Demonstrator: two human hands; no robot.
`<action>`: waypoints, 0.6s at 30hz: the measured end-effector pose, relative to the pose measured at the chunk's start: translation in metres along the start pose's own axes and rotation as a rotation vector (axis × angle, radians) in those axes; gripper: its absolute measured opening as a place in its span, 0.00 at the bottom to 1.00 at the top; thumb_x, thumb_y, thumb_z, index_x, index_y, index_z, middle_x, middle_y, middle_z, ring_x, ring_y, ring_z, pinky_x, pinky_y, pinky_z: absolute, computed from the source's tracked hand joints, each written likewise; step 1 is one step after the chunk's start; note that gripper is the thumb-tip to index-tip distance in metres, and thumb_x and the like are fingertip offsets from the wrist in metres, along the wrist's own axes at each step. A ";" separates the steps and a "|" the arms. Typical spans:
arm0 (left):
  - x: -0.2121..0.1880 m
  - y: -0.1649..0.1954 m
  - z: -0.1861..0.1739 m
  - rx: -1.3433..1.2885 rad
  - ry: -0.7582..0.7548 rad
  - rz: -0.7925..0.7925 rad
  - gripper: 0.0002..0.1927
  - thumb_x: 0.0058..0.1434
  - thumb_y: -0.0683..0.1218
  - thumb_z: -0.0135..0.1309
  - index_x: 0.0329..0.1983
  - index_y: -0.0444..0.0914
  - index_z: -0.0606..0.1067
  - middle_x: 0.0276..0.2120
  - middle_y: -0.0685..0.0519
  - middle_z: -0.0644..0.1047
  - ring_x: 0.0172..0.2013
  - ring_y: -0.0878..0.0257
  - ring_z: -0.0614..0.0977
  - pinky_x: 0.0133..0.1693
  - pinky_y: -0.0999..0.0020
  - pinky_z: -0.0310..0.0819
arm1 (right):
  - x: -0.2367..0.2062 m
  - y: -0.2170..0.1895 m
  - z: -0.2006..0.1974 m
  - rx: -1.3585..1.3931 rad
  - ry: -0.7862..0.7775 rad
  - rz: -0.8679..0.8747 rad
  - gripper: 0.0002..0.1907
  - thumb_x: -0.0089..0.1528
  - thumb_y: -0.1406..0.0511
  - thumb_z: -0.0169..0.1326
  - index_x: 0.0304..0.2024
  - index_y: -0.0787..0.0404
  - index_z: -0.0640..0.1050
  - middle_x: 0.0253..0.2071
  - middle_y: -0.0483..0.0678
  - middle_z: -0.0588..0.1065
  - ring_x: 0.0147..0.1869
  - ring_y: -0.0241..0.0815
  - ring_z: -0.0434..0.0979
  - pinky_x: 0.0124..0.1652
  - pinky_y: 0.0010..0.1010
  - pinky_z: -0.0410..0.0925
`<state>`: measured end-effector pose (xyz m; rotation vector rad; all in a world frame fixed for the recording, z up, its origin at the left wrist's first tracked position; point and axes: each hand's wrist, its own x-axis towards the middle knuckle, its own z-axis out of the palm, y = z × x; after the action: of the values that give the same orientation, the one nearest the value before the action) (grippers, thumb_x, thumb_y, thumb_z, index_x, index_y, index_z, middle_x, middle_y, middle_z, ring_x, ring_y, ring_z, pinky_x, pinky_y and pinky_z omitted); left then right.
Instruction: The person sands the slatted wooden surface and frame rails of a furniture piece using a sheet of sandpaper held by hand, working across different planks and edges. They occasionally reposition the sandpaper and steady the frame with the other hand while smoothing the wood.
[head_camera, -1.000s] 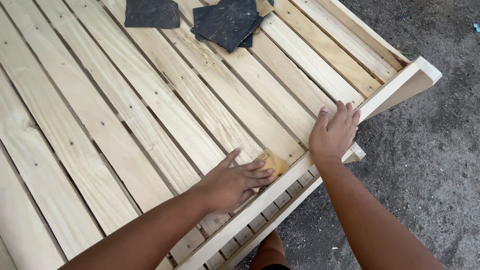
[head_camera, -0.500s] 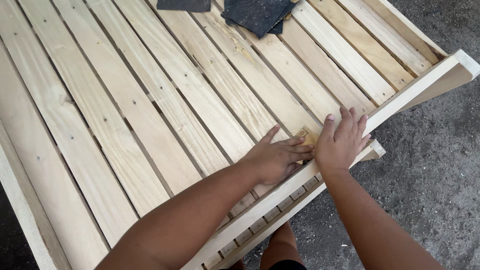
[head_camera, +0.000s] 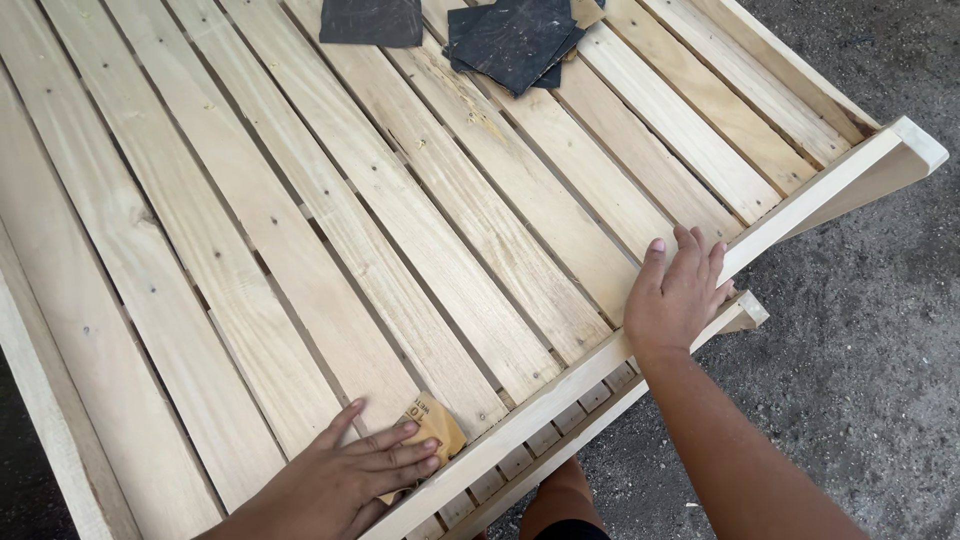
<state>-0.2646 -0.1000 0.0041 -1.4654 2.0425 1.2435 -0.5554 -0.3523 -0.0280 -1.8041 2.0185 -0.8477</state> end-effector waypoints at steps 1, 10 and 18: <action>0.016 0.009 -0.011 0.006 0.072 0.054 0.32 0.69 0.49 0.45 0.76 0.60 0.58 0.77 0.77 0.55 0.75 0.74 0.46 0.71 0.42 0.15 | 0.000 0.000 -0.001 -0.009 -0.005 -0.001 0.28 0.72 0.53 0.38 0.69 0.59 0.66 0.76 0.53 0.57 0.83 0.55 0.39 0.72 0.59 0.29; 0.218 0.120 -0.144 0.242 0.385 0.219 0.25 0.74 0.53 0.35 0.74 0.58 0.58 0.75 0.72 0.55 0.76 0.73 0.46 0.73 0.46 0.20 | 0.002 0.006 0.000 0.000 0.001 -0.020 0.27 0.72 0.54 0.37 0.68 0.60 0.66 0.76 0.54 0.58 0.83 0.56 0.40 0.73 0.59 0.30; 0.077 0.059 -0.066 0.009 0.079 0.051 0.33 0.68 0.48 0.45 0.75 0.64 0.56 0.76 0.78 0.54 0.75 0.77 0.46 0.73 0.46 0.16 | 0.033 0.043 -0.005 0.254 0.104 -0.023 0.29 0.74 0.56 0.38 0.72 0.65 0.59 0.79 0.60 0.47 0.84 0.60 0.33 0.75 0.52 0.34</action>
<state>-0.3350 -0.1935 0.0153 -1.4895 2.1462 1.2119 -0.5980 -0.3819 -0.0451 -1.6761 1.8541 -1.1688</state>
